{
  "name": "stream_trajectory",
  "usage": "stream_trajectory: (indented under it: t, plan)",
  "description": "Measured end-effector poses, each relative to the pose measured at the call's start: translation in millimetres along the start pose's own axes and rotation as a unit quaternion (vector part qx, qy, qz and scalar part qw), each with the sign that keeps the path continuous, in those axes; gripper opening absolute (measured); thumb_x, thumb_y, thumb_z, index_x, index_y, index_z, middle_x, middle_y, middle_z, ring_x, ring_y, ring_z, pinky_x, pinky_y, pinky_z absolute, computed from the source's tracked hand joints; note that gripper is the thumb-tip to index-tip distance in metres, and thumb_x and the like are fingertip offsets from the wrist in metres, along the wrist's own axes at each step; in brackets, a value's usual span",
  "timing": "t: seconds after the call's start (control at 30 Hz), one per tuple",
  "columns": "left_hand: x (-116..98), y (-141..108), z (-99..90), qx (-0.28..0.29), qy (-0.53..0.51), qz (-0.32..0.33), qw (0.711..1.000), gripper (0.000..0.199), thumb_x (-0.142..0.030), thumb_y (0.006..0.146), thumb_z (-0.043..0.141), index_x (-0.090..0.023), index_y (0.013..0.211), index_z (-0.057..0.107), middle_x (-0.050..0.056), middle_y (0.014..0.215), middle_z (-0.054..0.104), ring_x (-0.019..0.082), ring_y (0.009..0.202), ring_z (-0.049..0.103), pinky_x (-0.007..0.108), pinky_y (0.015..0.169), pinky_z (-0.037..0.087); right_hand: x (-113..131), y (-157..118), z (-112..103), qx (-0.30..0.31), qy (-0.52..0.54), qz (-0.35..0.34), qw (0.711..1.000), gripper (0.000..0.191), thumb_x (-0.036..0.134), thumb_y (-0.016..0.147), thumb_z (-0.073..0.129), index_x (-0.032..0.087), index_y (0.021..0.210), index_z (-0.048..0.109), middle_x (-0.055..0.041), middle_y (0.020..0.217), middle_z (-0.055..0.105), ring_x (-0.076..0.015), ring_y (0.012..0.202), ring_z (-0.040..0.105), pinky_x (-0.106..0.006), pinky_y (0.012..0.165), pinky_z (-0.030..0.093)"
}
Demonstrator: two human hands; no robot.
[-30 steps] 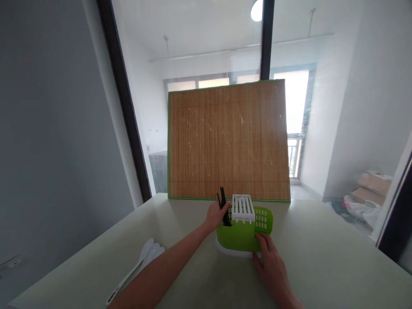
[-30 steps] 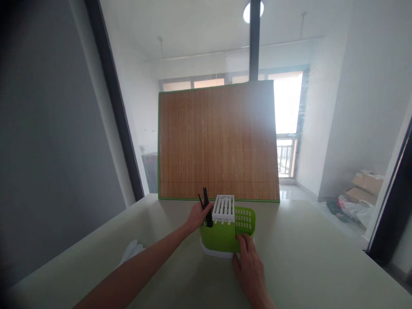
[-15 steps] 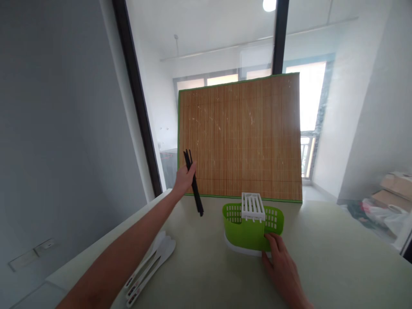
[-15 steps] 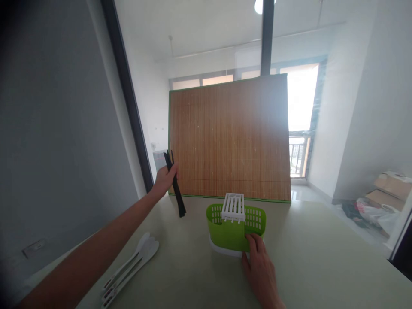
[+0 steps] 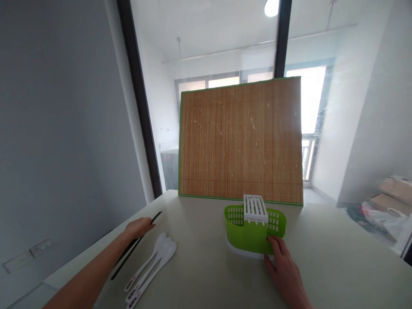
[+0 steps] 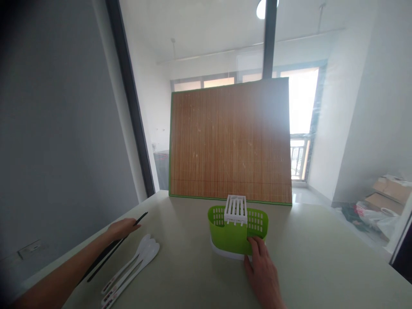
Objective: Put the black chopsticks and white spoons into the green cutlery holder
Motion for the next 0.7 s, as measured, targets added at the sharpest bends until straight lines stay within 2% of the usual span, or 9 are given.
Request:
stream_trajectory:
  t: [0.13,0.3,0.5,0.7]
  plan:
    - [10.5,3.2,32.8,0.014,-0.011,0.008,1.000,0.044,-0.049,0.079,0.037,-0.015,0.084,0.064,0.014,0.091,0.067,0.029,0.083,0.061,0.035,0.065,0.044,0.3,-1.0,-0.7,0.000,0.002,0.002,1.000,0.038,0.020,0.085,0.034,0.021,0.123,0.036,-0.0102,0.126,0.041,-0.0244,0.108,0.050,-0.037,0.083,0.048]
    - [19.7,6.2,51.8,0.008,-0.028,0.007,1.000,0.048,-0.053,0.078,0.036,-0.017,0.092,0.063,0.013,0.099,0.065,0.028,0.092,0.060,0.033,0.071,0.043,2.3,-0.7,-2.6,0.002,0.003,0.005,1.000,0.038,0.019,0.085,0.035,0.020,0.122,0.038,-0.0105,0.125,0.042,-0.0246,0.106,0.051,-0.036,0.080,0.049]
    - [28.9,0.3,63.1,-0.018,-0.077,0.001,0.997,0.048,-0.056,0.078,0.036,-0.018,0.095,0.060,0.012,0.094,0.067,0.028,0.088,0.061,0.033,0.069,0.043,3.9,0.7,-6.1,-0.010,0.014,0.004,1.000,0.040,0.017,0.082,0.038,0.021,0.121,0.040,-0.0100,0.122,0.045,-0.0240,0.104,0.053,-0.036,0.080,0.049]
    - [30.4,-6.9,60.9,-0.036,-0.085,-0.013,0.996,0.057,-0.060,0.079,0.032,-0.017,0.109,0.053,0.013,0.101,0.065,0.029,0.091,0.060,0.035,0.071,0.043,5.2,0.2,-6.9,-0.005,0.020,0.003,1.000,0.041,0.015,0.082,0.038,0.022,0.122,0.038,-0.0103,0.123,0.044,-0.0249,0.106,0.051,-0.037,0.079,0.049]
Point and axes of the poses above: each hand's wrist, its own y-axis towards the middle knuckle, its own z-axis out of the palm, x = y × z, the point moved 7 cm from there along y, towards the middle knuckle
